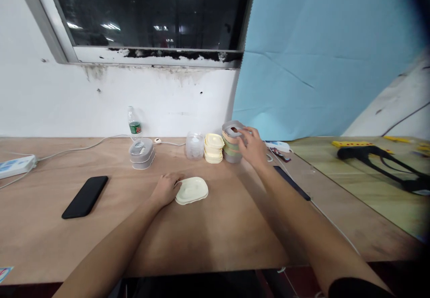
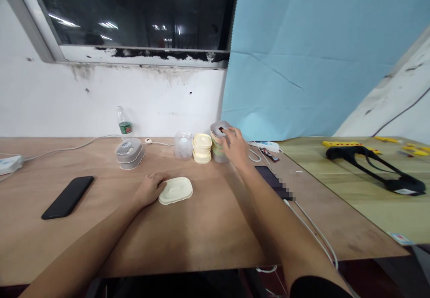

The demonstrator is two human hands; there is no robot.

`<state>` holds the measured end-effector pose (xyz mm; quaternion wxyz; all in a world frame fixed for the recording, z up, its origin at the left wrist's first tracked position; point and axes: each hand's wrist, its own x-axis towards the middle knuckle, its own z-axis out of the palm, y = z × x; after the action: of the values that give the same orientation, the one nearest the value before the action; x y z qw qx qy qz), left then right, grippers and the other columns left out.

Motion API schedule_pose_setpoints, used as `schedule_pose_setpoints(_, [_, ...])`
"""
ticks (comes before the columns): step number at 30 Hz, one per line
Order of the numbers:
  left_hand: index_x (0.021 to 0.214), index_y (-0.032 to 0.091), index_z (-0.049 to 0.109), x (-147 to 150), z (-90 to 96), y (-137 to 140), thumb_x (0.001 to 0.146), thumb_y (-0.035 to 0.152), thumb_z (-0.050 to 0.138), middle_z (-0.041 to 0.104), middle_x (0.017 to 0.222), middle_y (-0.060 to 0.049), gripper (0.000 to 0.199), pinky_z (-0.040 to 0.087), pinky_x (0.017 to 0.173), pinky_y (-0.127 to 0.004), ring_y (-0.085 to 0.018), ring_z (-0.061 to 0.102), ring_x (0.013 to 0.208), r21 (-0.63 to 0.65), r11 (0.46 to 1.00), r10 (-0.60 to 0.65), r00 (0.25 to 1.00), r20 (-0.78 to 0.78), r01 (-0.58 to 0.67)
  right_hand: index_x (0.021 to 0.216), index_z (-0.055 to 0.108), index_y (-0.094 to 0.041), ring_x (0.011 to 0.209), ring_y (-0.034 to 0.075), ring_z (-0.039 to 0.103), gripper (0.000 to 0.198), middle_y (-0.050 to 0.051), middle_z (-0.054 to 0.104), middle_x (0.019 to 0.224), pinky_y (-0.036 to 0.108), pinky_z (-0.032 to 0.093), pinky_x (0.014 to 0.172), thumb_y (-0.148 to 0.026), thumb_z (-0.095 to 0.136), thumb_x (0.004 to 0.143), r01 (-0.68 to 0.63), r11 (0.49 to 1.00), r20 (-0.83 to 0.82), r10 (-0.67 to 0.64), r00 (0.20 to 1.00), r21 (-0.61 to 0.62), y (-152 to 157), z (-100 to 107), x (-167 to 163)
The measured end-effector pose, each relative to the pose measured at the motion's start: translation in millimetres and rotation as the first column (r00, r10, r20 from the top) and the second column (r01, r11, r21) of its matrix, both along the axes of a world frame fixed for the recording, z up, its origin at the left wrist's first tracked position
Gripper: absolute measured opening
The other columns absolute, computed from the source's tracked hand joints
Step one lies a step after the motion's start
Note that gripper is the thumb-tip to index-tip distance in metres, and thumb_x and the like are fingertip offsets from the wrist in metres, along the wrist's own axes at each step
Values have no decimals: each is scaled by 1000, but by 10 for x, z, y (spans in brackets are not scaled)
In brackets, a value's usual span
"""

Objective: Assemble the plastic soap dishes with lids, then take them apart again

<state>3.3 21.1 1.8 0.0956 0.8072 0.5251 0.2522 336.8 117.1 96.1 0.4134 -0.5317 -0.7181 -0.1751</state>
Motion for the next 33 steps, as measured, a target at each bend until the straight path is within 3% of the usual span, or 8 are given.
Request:
schedule_pose_setpoints(6, [111,26,63,6,17,-1,89,24,44,68,110,-2,29,43,90,-33,-20,60,102,-1,999,-39,999,7,39,127,53,-20,103,25,58,44,10,60,119,35,49,80,-17,42,85,-35,989,143,56,988,-144,159,-39,139])
schedule_pose_setpoints(12, [111,27,64,8,36,-12,89,24,44,68,112,-2,29,43,91,-33,-20,60,105,8,999,-41,999,-22,41,111,61,-16,99,24,57,33,12,63,104,37,46,87,-15,42,84,-85,996,-57,85,995,-1,241,-82,65])
schedule_pose_setpoints(16, [113,25,61,7,26,-17,90,28,44,67,112,-5,29,43,91,-35,-21,60,104,-14,1000,-12,1000,-27,12,108,61,-17,90,21,58,28,11,57,106,36,48,83,-26,51,84,-82,991,-239,105,965,105,-6,-52,-89])
schedule_pose_setpoints(20, [133,22,44,11,-2,-20,91,38,46,63,117,-8,44,44,89,-38,-22,61,98,14,999,46,998,44,-47,107,58,-20,76,18,57,33,10,56,103,36,50,76,-41,59,81,-230,973,-362,226,905,31,-400,-318,-403])
schedule_pose_setpoints(24, [146,22,19,13,39,-58,92,44,44,57,125,-10,63,44,91,-37,-20,61,96,78,994,62,972,227,-81,119,44,-25,61,15,53,50,5,56,90,30,48,55,-48,62,79,-534,840,-596,381,707,-98,-743,-778,-767])
schedule_pose_setpoints(28, [146,19,21,-25,156,-124,94,46,40,52,133,-12,62,43,92,-35,-23,57,107,142,983,74,962,264,-114,125,37,-29,45,9,44,49,0,54,82,25,41,42,-54,51,85,-743,646,-738,414,533,-175,-922,-963,-973])
schedule_pose_setpoints(31, [140,17,35,-69,236,-157,93,48,38,64,114,-10,56,43,84,-34,-23,61,95,164,982,58,977,206,-93,125,39,-28,42,9,44,46,-1,54,76,24,39,39,-55,44,89,-759,599,-782,335,526,-254,-929,-941,-1004])
schedule_pose_setpoints(33, [127,16,50,-85,270,-163,91,52,39,68,90,-6,52,43,73,-31,-21,62,77,134,986,83,988,134,-100,121,44,-26,45,10,47,42,-1,57,76,24,40,42,-53,41,90,-713,631,-754,297,586,-306,-880,-926,-983])
